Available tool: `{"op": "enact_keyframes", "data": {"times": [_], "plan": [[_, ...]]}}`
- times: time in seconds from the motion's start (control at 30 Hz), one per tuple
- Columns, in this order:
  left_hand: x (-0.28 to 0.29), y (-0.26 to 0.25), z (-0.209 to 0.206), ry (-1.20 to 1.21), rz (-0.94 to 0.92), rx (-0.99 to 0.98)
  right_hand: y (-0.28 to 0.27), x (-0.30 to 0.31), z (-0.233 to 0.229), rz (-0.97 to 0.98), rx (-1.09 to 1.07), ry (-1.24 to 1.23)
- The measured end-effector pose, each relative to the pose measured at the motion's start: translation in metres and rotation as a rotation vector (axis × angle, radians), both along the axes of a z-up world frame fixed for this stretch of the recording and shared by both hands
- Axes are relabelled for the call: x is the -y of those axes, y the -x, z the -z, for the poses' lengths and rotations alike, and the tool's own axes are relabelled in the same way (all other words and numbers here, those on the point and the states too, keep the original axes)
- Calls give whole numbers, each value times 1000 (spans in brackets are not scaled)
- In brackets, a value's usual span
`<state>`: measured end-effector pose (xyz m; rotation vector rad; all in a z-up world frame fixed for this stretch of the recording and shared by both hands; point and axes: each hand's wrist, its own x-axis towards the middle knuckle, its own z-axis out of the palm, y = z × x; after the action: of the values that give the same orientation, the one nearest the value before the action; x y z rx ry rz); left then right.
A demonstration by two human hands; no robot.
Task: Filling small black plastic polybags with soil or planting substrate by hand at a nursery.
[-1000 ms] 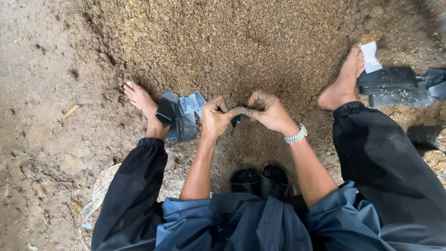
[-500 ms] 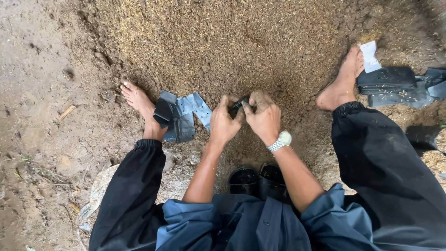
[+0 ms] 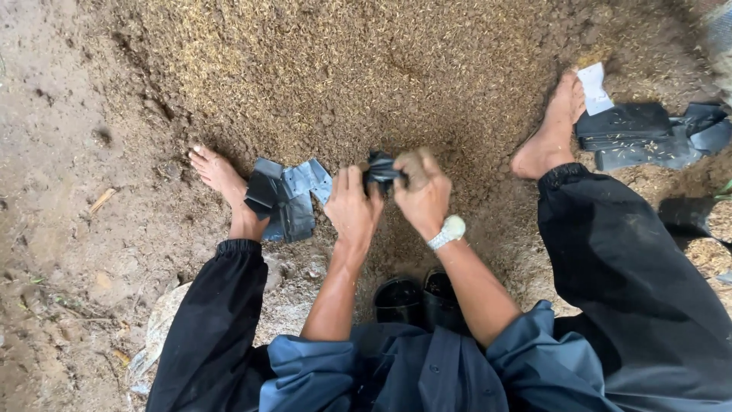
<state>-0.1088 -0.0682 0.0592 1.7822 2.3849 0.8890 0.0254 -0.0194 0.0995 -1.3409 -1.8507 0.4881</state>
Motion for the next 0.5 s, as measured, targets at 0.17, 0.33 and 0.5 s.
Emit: {"op": "enact_keyframes", "data": {"times": [0.17, 0.33, 0.5], "plan": [[8, 8, 7, 274, 56, -73, -6, -21, 4, -3, 17, 247], [2, 31, -8, 1, 212, -336, -20, -21, 9, -188, -644, 911], [1, 67, -12, 31, 15, -149, -16, -33, 36, 2, -1532, 1615]]}}
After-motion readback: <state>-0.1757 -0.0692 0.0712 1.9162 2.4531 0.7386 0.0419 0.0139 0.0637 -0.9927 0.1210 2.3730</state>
